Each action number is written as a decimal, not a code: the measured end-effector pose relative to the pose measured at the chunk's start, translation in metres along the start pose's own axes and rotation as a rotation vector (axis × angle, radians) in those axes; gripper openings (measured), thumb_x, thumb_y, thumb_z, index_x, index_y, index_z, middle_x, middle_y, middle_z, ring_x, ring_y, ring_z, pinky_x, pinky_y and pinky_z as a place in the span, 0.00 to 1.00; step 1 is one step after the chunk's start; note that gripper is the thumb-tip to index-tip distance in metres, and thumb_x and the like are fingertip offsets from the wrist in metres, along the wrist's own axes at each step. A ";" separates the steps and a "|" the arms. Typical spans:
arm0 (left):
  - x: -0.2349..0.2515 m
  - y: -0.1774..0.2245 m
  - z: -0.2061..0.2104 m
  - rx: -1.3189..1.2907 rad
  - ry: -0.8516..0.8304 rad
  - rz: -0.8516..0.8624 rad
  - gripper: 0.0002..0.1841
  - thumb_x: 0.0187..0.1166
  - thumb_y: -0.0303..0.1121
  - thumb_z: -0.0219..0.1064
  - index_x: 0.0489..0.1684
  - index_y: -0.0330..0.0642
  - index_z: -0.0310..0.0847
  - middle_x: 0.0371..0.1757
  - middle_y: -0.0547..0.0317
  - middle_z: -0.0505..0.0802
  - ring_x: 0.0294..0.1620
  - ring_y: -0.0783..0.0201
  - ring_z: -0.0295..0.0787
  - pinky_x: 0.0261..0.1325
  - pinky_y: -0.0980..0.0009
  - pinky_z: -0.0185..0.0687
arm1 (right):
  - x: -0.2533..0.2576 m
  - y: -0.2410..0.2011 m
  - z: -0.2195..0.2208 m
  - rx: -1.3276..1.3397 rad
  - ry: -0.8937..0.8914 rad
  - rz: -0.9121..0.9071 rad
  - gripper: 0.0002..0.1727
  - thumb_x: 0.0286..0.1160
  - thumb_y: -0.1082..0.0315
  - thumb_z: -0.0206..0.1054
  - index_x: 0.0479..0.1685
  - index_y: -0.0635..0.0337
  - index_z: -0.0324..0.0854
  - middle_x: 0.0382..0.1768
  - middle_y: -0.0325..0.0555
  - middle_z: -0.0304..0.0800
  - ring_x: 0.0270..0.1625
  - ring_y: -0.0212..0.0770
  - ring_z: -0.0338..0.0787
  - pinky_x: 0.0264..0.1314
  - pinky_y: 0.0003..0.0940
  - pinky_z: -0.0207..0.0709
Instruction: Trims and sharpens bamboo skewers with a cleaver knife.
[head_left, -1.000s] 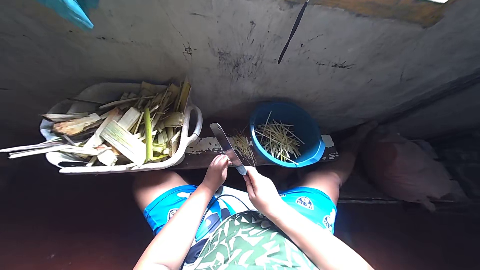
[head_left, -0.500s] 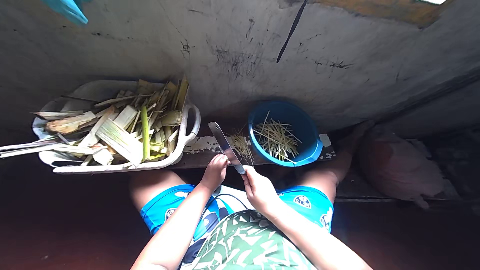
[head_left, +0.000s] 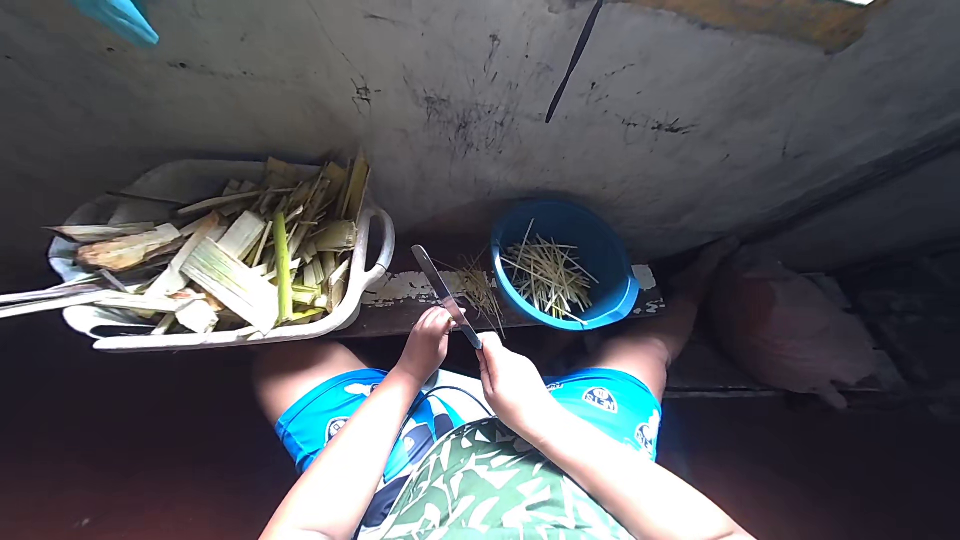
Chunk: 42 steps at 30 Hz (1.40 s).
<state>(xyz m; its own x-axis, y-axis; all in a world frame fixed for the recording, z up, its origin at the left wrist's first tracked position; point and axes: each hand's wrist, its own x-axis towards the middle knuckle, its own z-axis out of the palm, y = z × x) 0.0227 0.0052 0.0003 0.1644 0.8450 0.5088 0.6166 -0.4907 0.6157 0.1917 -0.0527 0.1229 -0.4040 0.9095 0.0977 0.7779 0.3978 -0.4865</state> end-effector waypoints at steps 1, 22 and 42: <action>0.000 0.000 0.000 0.003 -0.001 -0.004 0.16 0.82 0.21 0.54 0.56 0.31 0.89 0.48 0.43 0.96 0.55 0.47 0.94 0.69 0.57 0.83 | 0.000 -0.001 0.000 -0.006 -0.003 0.008 0.13 0.88 0.69 0.50 0.59 0.61 0.77 0.31 0.48 0.88 0.32 0.47 0.92 0.33 0.42 0.84; -0.002 -0.003 0.008 0.023 0.018 -0.051 0.12 0.83 0.21 0.56 0.49 0.28 0.88 0.48 0.40 0.95 0.55 0.44 0.94 0.68 0.55 0.84 | 0.004 -0.003 -0.011 0.047 -0.026 0.040 0.13 0.88 0.68 0.49 0.60 0.61 0.76 0.30 0.48 0.87 0.32 0.49 0.91 0.34 0.43 0.83; -0.003 -0.005 0.006 0.022 -0.219 -0.329 0.16 0.89 0.29 0.56 0.55 0.26 0.88 0.58 0.36 0.93 0.67 0.42 0.89 0.78 0.53 0.76 | 0.008 0.003 -0.002 0.055 -0.157 0.106 0.15 0.90 0.67 0.47 0.63 0.62 0.74 0.34 0.52 0.88 0.40 0.52 0.92 0.42 0.47 0.84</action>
<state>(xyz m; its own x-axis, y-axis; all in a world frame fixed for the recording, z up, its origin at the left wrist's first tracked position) 0.0234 0.0058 -0.0079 0.1143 0.9828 0.1449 0.6795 -0.1837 0.7103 0.1912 -0.0440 0.1240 -0.3947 0.9142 -0.0915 0.7943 0.2895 -0.5341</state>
